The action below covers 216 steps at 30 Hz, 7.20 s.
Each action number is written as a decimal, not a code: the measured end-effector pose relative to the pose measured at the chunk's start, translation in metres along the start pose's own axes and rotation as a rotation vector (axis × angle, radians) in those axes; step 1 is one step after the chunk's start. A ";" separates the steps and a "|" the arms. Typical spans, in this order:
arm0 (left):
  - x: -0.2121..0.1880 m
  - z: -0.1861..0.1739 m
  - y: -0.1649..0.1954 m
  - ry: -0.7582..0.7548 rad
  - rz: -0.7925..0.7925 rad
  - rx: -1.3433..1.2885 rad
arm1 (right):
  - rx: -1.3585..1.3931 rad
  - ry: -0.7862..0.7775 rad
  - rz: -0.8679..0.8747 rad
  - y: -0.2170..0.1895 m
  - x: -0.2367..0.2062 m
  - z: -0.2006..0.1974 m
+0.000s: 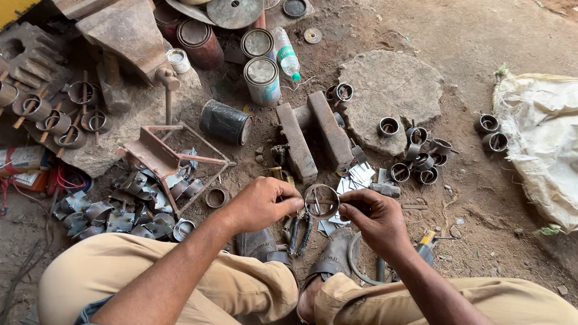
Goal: The person welds small metal rings using a handheld welding torch, creating bright sparks. They pick up rings from a pile, place them on a metal block, weld them, and then set them aside. The person also uses pliers to handle the metal pieces.
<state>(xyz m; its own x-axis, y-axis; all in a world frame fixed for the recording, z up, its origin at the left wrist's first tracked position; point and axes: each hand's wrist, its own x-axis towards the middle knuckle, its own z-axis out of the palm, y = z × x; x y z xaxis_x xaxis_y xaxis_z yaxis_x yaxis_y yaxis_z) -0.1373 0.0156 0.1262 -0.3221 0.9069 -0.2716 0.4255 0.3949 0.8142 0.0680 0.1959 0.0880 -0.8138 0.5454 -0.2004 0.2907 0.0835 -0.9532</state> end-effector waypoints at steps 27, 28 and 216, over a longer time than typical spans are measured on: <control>0.009 0.013 -0.018 -0.067 -0.149 0.152 | -0.537 -0.149 0.052 0.007 0.004 0.010; 0.011 0.015 -0.022 -0.058 -0.138 0.171 | -0.527 -0.156 0.061 0.010 0.006 0.012; 0.020 0.082 -0.017 0.217 -0.077 -1.085 | -0.230 0.056 -0.179 0.034 -0.043 0.052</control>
<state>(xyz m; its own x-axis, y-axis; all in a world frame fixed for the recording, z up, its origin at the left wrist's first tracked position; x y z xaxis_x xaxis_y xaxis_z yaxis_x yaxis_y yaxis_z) -0.0817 0.0388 0.0653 -0.5023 0.7985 -0.3318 -0.5342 0.0152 0.8453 0.0868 0.1322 0.0527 -0.8352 0.5498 -0.0143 0.2563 0.3660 -0.8946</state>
